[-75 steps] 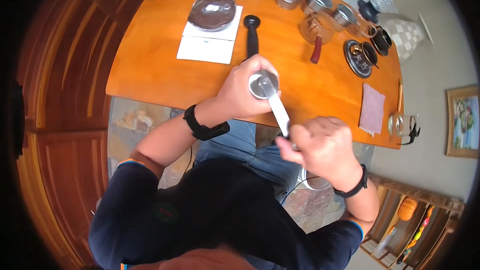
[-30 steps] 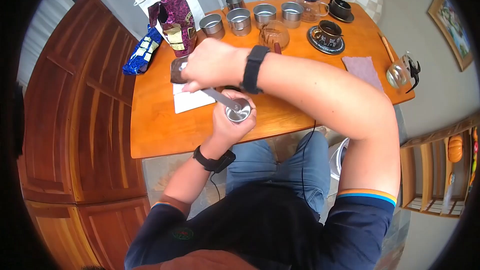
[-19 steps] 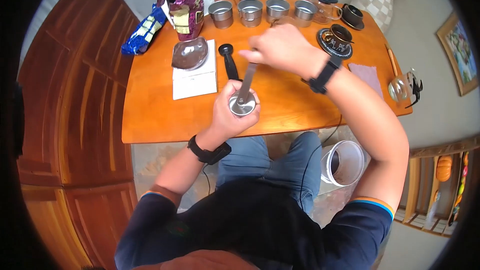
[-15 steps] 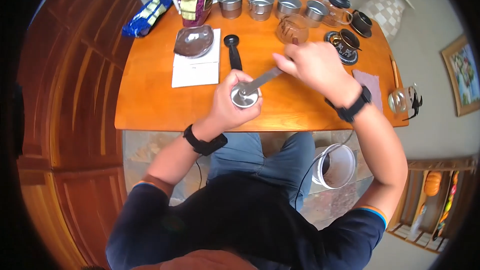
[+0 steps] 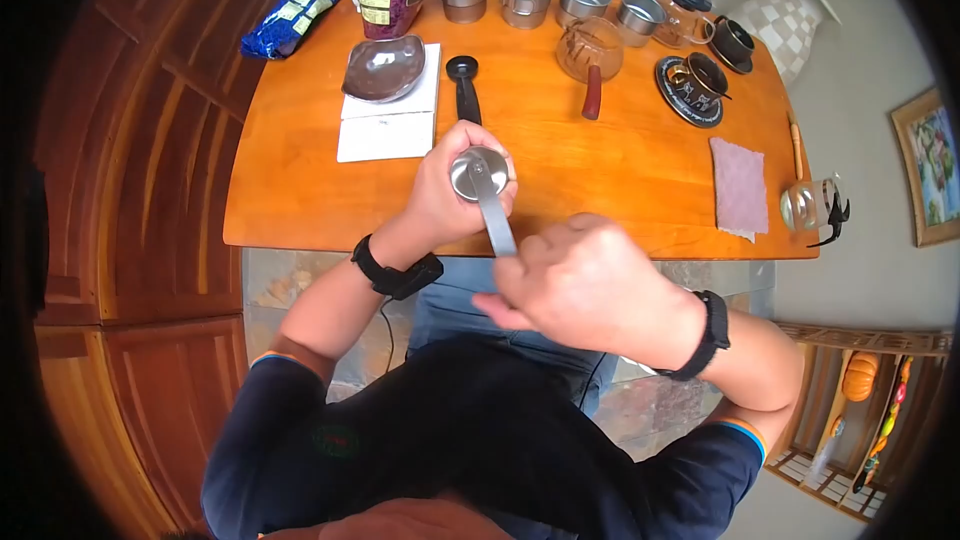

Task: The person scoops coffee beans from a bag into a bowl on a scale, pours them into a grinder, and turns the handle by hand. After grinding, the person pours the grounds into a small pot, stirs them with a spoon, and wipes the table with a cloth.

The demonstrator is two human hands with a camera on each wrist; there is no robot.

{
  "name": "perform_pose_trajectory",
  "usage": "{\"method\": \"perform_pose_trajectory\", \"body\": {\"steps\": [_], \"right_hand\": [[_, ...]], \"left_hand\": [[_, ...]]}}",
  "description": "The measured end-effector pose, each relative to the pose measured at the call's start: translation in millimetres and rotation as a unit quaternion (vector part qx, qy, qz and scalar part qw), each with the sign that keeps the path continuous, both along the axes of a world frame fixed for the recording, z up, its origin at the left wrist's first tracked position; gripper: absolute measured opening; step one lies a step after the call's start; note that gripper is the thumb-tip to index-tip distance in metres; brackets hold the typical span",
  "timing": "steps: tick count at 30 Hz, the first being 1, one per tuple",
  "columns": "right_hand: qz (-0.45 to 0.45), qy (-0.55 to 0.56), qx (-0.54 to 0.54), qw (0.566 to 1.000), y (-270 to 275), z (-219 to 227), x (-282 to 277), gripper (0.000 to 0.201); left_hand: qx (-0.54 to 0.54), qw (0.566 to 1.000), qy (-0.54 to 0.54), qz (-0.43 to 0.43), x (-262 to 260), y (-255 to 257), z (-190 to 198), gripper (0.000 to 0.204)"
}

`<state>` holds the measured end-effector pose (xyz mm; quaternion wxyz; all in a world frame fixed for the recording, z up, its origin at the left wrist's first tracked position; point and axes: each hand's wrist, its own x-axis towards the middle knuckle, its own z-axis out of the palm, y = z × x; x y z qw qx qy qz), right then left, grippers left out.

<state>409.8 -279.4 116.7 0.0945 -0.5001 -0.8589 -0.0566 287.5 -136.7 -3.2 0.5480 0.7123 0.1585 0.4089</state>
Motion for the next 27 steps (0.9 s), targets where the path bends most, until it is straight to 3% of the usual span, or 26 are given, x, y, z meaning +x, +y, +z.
{"method": "perform_pose_trajectory", "body": {"steps": [4,6,9,11,19,22,25,27], "right_hand": [[0.088,0.026,0.015,0.996,19.4,-11.2,-19.1,0.042],[0.103,0.032,0.018,0.994,31.0,-8.8,-30.3,0.044],[0.133,-0.036,0.043,0.990,51.0,1.1,-43.4,0.043],[0.170,0.027,0.030,0.985,64.2,-14.7,-48.4,0.041],[0.129,-0.013,0.096,0.987,106.3,-17.2,-64.5,0.038],[0.118,-0.028,0.123,0.985,127.4,-10.6,-59.3,0.039],[0.134,-0.045,0.085,0.986,149.7,-0.6,-46.3,0.045],[0.109,-0.042,0.079,0.990,160.2,0.6,-33.5,0.045]], "left_hand": [[-0.007,1.000,0.011,-0.007,-1.9,-1.4,1.8,0.038],[-0.078,0.997,0.027,-0.002,-1.3,-2.2,1.3,0.039],[-0.097,0.994,0.049,-0.008,-4.4,-2.3,5.8,0.039],[-0.091,0.993,0.068,-0.025,-10.2,-6.4,16.6,0.036],[-0.168,0.980,0.028,-0.099,-15.7,-13.5,33.3,0.040],[0.038,0.998,0.038,-0.033,-6.9,-5.0,-2.1,0.036],[0.242,0.969,0.039,0.040,-0.5,1.8,-20.7,0.033],[0.182,0.983,0.025,0.028,1.2,-0.1,-10.2,0.031]]}}
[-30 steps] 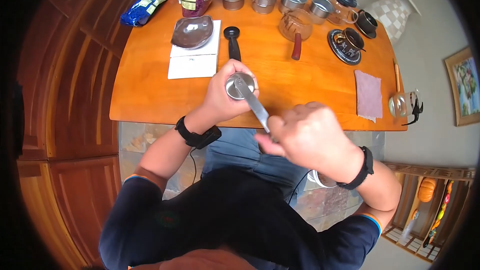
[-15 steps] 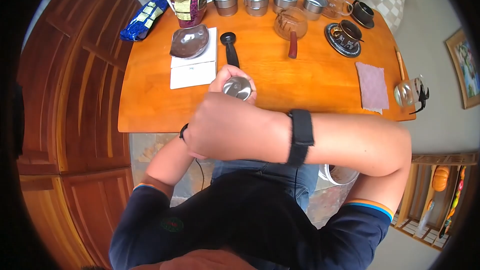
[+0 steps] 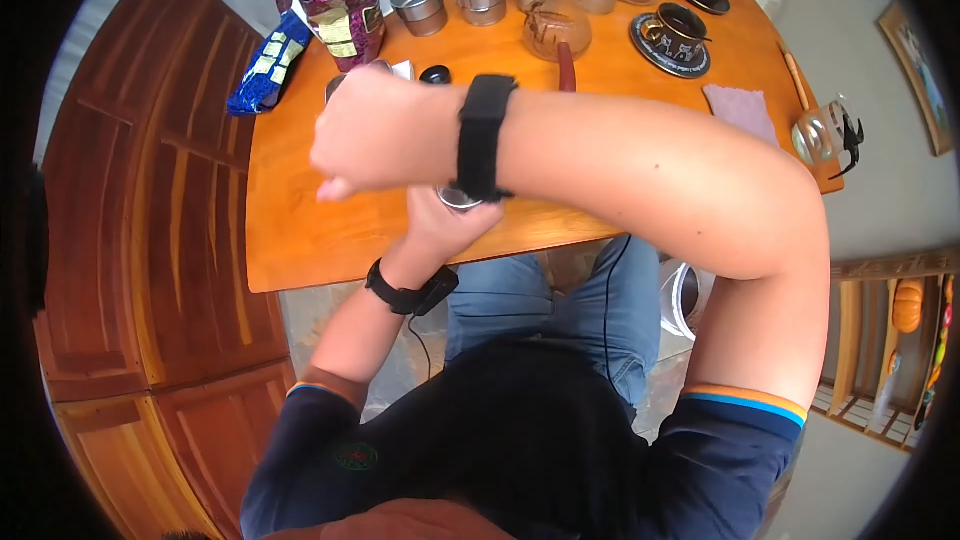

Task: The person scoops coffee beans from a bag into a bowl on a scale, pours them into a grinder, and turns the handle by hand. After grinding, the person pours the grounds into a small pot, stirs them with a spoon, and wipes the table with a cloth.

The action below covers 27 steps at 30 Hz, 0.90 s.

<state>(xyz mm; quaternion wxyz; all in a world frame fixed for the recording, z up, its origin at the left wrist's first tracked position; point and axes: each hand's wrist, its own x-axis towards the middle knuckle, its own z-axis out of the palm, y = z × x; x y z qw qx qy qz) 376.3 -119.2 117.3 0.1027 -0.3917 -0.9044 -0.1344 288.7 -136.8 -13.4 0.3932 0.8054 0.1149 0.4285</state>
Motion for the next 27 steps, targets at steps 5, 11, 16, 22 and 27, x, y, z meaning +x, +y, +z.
{"method": "perform_pose_trajectory", "body": {"steps": [5,11,16,22,27], "right_hand": [[-0.116,0.007,-0.008,0.993,17.4,0.3,47.0,0.048],[-0.225,0.019,-0.020,0.974,-5.8,-16.5,81.5,0.047],[-0.306,0.055,-0.014,0.950,-32.5,-24.8,100.9,0.046],[-0.366,0.071,-0.011,0.928,-70.1,-25.5,105.0,0.045],[-0.401,0.049,0.007,0.915,-103.0,-22.4,99.1,0.045]], "left_hand": [[-0.178,0.981,-0.043,-0.059,-2.6,-4.1,1.9,0.045],[-0.216,0.976,-0.015,-0.016,-3.2,-5.0,6.4,0.040],[-0.174,0.984,0.012,-0.025,-2.6,-2.8,-0.4,0.040],[-0.124,0.992,0.012,-0.001,-4.5,-2.4,2.6,0.044],[-0.102,0.995,0.017,0.000,-6.4,-2.4,7.5,0.041]]}}
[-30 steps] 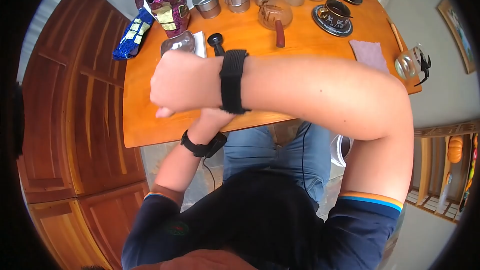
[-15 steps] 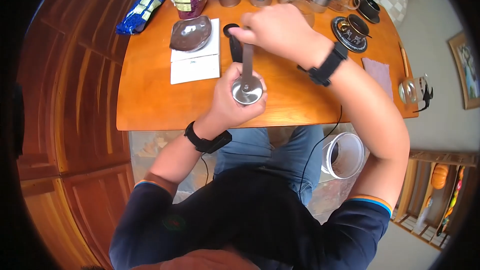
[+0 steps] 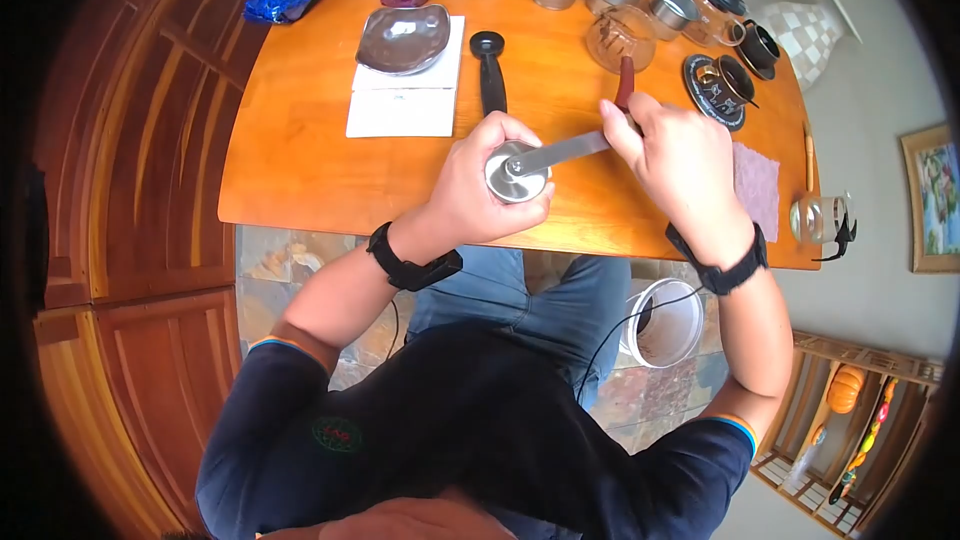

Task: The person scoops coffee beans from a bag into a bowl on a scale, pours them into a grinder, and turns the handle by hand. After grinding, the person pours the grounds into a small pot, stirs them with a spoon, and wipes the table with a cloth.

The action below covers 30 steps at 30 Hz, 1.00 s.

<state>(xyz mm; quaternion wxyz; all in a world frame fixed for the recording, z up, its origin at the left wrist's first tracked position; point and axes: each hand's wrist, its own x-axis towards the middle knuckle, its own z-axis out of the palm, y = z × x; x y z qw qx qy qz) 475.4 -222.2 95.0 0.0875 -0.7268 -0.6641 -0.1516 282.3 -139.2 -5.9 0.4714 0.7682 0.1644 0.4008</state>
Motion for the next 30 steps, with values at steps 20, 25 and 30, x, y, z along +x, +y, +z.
{"method": "perform_pose_trajectory", "body": {"steps": [20,25,30], "right_hand": [[0.058,-0.016,-0.025,0.998,-72.0,13.0,-39.3,0.041],[0.150,0.037,-0.025,0.988,-77.4,8.8,-54.0,0.037],[0.238,0.039,-0.037,0.970,-64.0,21.1,-68.7,0.037]], "left_hand": [[-0.009,1.000,-0.008,-0.014,0.3,0.7,1.9,0.040],[0.015,1.000,-0.017,0.008,3.8,0.4,-0.8,0.041],[0.014,1.000,-0.014,-0.001,3.3,1.0,-1.6,0.040]]}}
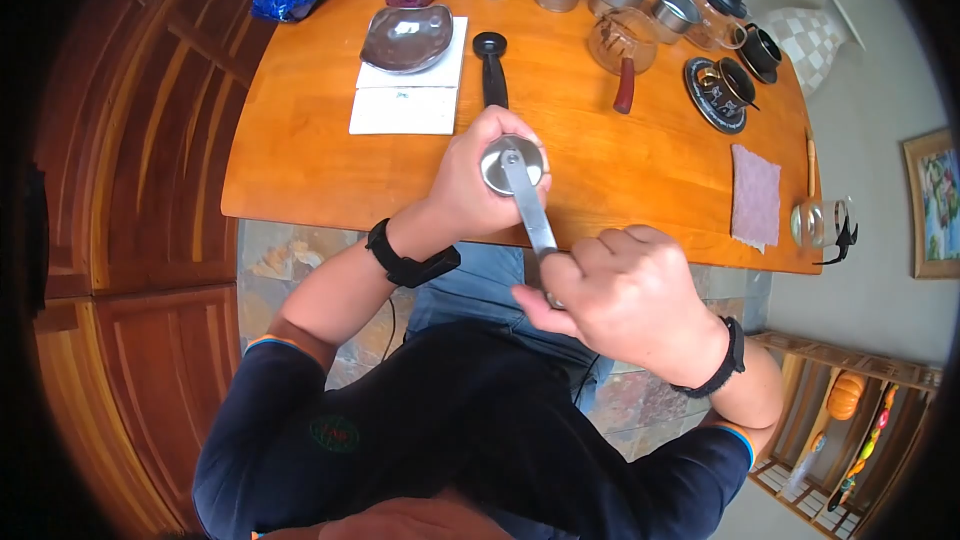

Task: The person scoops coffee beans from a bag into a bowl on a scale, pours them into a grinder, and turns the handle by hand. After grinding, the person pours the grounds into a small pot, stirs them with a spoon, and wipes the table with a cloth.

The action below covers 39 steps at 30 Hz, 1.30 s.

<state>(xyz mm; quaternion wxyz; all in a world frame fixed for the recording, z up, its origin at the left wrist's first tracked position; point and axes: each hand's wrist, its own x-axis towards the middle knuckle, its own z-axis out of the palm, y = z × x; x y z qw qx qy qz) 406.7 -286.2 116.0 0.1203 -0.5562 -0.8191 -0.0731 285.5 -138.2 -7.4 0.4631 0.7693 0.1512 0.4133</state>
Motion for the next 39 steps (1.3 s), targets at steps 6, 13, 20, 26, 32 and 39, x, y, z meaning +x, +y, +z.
{"method": "perform_pose_trajectory", "body": {"steps": [6,13,20,26,32,39], "right_hand": [[0.136,0.034,-0.014,0.990,25.2,1.8,-11.1,0.041],[0.169,-0.052,-0.040,0.984,50.5,-11.1,-41.9,0.040],[0.198,0.000,0.054,0.979,91.7,-7.4,-48.4,0.017],[0.215,0.015,0.108,0.971,125.5,-15.3,-47.7,0.038],[0.145,-0.078,0.103,0.981,168.7,-5.3,-23.5,0.039],[0.028,-0.066,0.041,0.997,176.9,1.8,21.3,0.042]], "left_hand": [[-0.110,0.992,-0.053,-0.040,-4.4,1.3,-3.8,0.043],[-0.114,0.993,0.026,0.002,2.6,-7.2,-3.9,0.046],[-0.085,0.993,0.086,0.007,-4.8,-11.1,14.4,0.043],[-0.005,0.999,0.049,-0.011,-1.7,-1.7,6.2,0.047],[0.062,0.998,0.002,-0.001,2.0,2.6,1.7,0.053],[-0.058,0.998,-0.014,0.028,4.9,-2.0,1.3,0.037]]}}
